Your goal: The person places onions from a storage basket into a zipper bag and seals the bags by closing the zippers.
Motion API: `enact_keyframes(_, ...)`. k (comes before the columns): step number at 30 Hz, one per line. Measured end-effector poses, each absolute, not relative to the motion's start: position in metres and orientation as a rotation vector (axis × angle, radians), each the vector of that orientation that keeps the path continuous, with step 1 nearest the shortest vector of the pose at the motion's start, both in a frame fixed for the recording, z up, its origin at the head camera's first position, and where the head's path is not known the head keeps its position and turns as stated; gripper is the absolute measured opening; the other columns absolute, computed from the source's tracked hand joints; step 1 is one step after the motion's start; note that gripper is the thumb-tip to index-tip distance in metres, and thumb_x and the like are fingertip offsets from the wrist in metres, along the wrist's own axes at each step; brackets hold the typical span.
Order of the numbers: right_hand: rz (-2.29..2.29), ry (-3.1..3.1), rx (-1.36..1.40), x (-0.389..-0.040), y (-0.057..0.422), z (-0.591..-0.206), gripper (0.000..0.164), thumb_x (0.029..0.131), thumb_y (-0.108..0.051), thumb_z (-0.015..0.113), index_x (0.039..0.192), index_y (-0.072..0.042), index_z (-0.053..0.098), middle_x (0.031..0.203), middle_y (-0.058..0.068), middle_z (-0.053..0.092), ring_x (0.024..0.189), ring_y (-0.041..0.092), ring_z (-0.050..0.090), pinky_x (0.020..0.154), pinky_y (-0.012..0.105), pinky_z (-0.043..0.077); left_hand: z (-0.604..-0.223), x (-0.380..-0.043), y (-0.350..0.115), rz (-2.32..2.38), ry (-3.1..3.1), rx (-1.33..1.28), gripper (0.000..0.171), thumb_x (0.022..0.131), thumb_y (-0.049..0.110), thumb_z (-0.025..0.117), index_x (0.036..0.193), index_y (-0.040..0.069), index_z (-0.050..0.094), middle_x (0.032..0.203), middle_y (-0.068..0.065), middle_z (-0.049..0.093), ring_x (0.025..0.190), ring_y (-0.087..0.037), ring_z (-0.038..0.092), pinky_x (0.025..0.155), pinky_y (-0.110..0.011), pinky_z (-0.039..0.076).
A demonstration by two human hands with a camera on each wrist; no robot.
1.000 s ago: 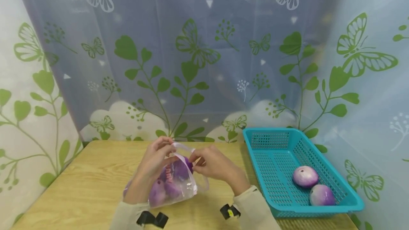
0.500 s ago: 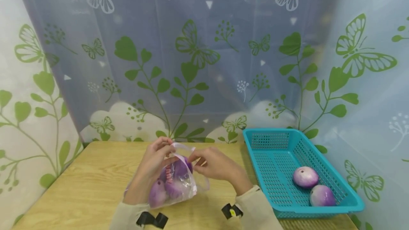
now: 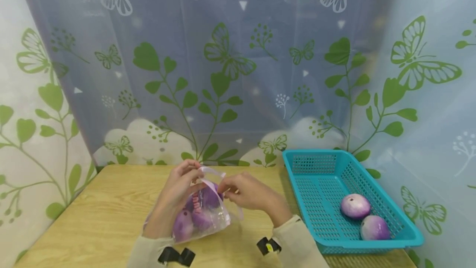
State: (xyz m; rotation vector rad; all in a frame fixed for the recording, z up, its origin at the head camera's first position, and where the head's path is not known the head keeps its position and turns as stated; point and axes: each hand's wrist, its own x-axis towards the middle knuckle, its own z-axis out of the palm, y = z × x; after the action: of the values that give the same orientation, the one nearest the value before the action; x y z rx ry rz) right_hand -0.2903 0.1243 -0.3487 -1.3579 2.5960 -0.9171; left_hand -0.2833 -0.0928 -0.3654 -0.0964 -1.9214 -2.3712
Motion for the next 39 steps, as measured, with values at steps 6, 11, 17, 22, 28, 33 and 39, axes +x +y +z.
enact_keyframes(6,-0.927,2.581,-1.302,-0.29,0.133,-0.343,0.022,0.102,-0.003,0.058,0.12,-0.004,0.071,0.118,0.015,0.074,0.107,0.027,0.074,0.086,0.026,0.063,-0.366,-0.284,-0.093,-2.398,-1.892,-0.101,0.013,0.094,-0.005,0.058,0.093,0.007,0.059,0.087,-0.002,0.053,0.085,-0.017,0.056,0.073,-0.033,0.063)
enact_keyframes(11,-0.891,2.623,-1.254,-0.291,0.15,-0.331,0.023,0.101,-0.007,0.062,0.123,-0.005,0.069,0.121,0.015,0.072,0.106,0.024,0.073,0.084,0.025,0.063,-0.366,-0.283,-0.092,-2.407,-1.884,-0.104,0.015,0.094,-0.005,0.058,0.091,0.01,0.059,0.087,-0.002,0.053,0.085,-0.017,0.057,0.073,-0.033,0.063)
enact_keyframes(17,-0.696,2.708,-1.201,-0.301,0.184,-0.314,0.024,0.1,-0.01,0.066,0.124,-0.008,0.069,0.121,0.012,0.073,0.1,0.02,0.075,0.083,0.027,0.063,-0.364,-0.282,-0.092,-2.395,-1.902,-0.114,0.013,0.095,-0.005,0.058,0.094,0.008,0.059,0.087,-0.001,0.053,0.085,-0.017,0.057,0.074,-0.032,0.063)
enact_keyframes(22,-0.607,2.725,-1.036,-0.316,0.222,-0.305,0.027,0.098,-0.01,0.068,0.124,-0.006,0.068,0.122,0.014,0.07,0.1,0.021,0.074,0.079,0.028,0.063,-0.364,-0.282,-0.093,-2.394,-1.899,-0.114,0.011,0.094,-0.005,0.058,0.095,0.007,0.058,0.088,-0.002,0.053,0.084,-0.016,0.057,0.073,-0.031,0.062)
enact_keyframes(28,-0.67,2.624,-0.763,-0.332,0.265,-0.299,0.032,0.097,-0.013,0.07,0.127,-0.002,0.065,0.124,0.018,0.067,0.106,0.025,0.07,0.072,0.033,0.063,-0.364,-0.281,-0.094,-2.406,-1.894,-0.118,0.01,0.095,-0.005,0.057,0.096,0.005,0.058,0.088,-0.001,0.053,0.085,-0.017,0.057,0.073,-0.031,0.062)
enact_keyframes(33,-0.614,2.627,-0.601,-0.337,0.306,-0.294,0.037,0.095,-0.015,0.074,0.127,-0.001,0.064,0.122,0.021,0.067,0.105,0.027,0.069,0.07,0.036,0.065,-0.363,-0.281,-0.094,-2.406,-1.892,-0.117,0.01,0.095,-0.005,0.057,0.096,0.004,0.058,0.088,-0.001,0.053,0.085,-0.017,0.057,0.073,-0.031,0.062)
enact_keyframes(39,-0.571,2.619,-0.399,-0.343,0.354,-0.298,0.043,0.094,-0.012,0.072,0.131,0.007,0.058,0.117,0.025,0.069,0.1,0.028,0.07,0.071,0.042,0.065,-0.364,-0.281,-0.094,-2.402,-1.898,-0.11,0.01,0.094,-0.007,0.056,0.098,0.002,0.057,0.088,-0.001,0.052,0.084,-0.016,0.057,0.073,-0.031,0.062)
